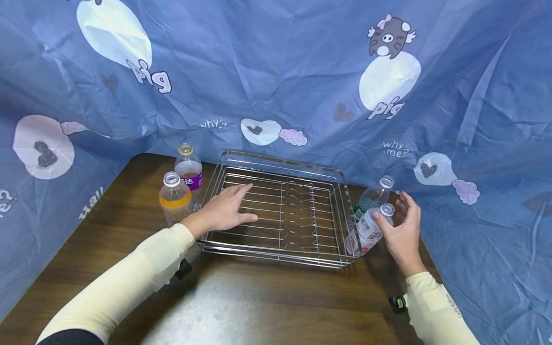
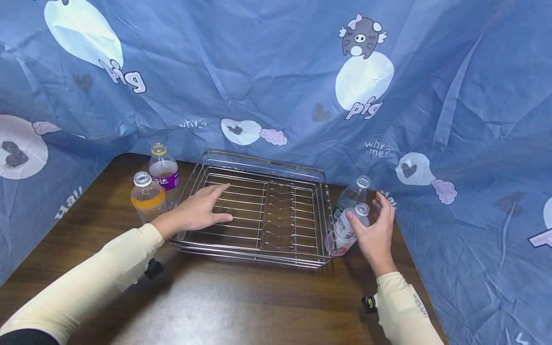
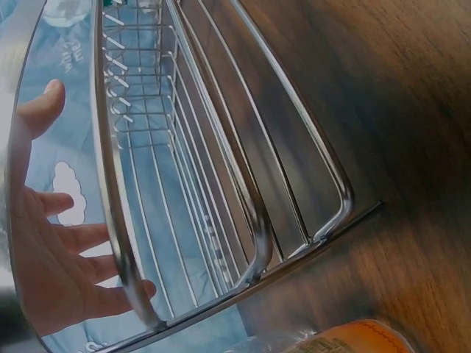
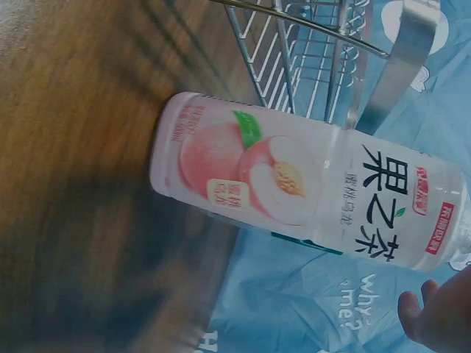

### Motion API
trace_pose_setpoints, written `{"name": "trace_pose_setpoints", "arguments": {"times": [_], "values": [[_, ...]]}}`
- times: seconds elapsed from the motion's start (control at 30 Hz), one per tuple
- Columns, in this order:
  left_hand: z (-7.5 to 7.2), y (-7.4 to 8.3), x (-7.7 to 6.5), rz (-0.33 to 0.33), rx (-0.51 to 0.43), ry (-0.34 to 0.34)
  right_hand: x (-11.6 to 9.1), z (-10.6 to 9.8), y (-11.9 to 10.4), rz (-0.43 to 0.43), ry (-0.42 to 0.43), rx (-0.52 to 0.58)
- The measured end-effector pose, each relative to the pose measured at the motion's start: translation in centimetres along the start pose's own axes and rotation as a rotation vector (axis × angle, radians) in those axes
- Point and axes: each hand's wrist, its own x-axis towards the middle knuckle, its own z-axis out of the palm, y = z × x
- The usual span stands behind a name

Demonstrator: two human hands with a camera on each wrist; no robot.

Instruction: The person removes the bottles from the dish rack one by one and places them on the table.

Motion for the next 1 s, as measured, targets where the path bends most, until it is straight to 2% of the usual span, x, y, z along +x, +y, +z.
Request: {"name": "trace_pose_setpoints", "arguments": {"times": [0.37,0.6,0.83,1.0], "values": [[0.0,0.2,0.0,0.003,0.008,-0.004,1.1,0.1,-0.9,-0.106,-0.01,-0.049],[0.0,0.1,0.0,0.004,0.002,0.005,1.6,0.2,-1.3,-0.134,-0.024,-0.059],[-0.1,0.3,0.1,0.006,0.01,-0.001,2.1,0.1,-1.9,-0.239,-0.019,-0.097],[-0.2,0.2,0.3,0.005,0.026,-0.001,2.4,0.2,-2.5,-0.269,-0.024,-0.115]]}}
